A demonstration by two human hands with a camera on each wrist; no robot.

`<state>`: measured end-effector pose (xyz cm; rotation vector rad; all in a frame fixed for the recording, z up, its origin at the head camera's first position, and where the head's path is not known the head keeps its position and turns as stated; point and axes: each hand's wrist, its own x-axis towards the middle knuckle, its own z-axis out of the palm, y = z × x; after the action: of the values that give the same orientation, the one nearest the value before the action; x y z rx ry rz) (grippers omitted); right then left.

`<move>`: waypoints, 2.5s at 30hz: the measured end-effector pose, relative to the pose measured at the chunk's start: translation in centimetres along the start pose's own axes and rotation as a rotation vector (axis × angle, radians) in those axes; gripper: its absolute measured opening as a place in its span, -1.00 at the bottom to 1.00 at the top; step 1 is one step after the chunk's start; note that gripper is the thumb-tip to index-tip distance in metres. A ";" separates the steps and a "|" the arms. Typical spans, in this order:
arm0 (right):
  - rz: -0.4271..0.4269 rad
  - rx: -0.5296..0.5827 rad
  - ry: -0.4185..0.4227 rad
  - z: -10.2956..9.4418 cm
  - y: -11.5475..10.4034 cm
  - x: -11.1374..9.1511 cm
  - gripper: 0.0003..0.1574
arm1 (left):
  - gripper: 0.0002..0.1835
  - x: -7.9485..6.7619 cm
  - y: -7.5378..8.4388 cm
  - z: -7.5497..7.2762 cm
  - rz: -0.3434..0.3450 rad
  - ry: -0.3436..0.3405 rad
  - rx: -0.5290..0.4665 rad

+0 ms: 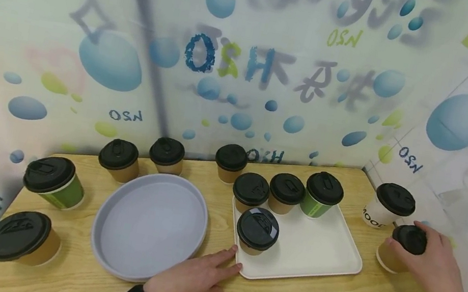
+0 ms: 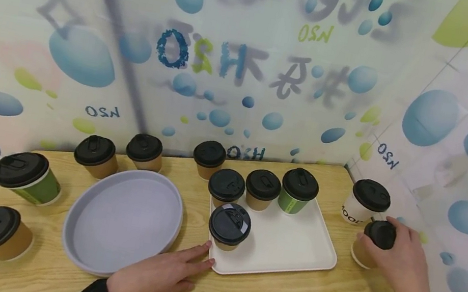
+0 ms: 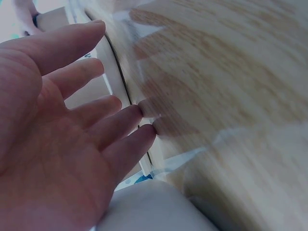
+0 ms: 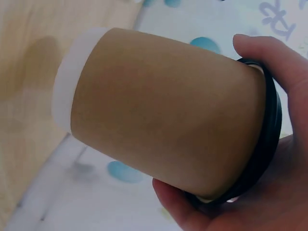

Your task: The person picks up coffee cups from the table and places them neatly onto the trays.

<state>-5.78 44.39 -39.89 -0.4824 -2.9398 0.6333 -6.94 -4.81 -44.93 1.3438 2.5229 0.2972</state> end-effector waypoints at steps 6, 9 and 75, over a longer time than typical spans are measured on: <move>-0.113 0.020 0.079 -0.2 -2.7 -1.0 0.17 | -0.42 -0.1 0.0 -0.1 -0.005 0.000 -0.013; -0.176 0.065 0.118 0.0 -4.2 -1.5 0.11 | -0.42 -0.1 -0.1 0.0 0.005 0.009 -0.007; -0.608 0.156 -0.095 9.7 -14.0 -1.3 0.14 | -0.42 -0.2 -0.3 0.2 -0.006 -0.007 -0.053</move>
<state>-10.05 28.08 -42.93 0.4540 -2.8489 0.7930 -7.00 -5.10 -45.14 1.3146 2.4955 0.3546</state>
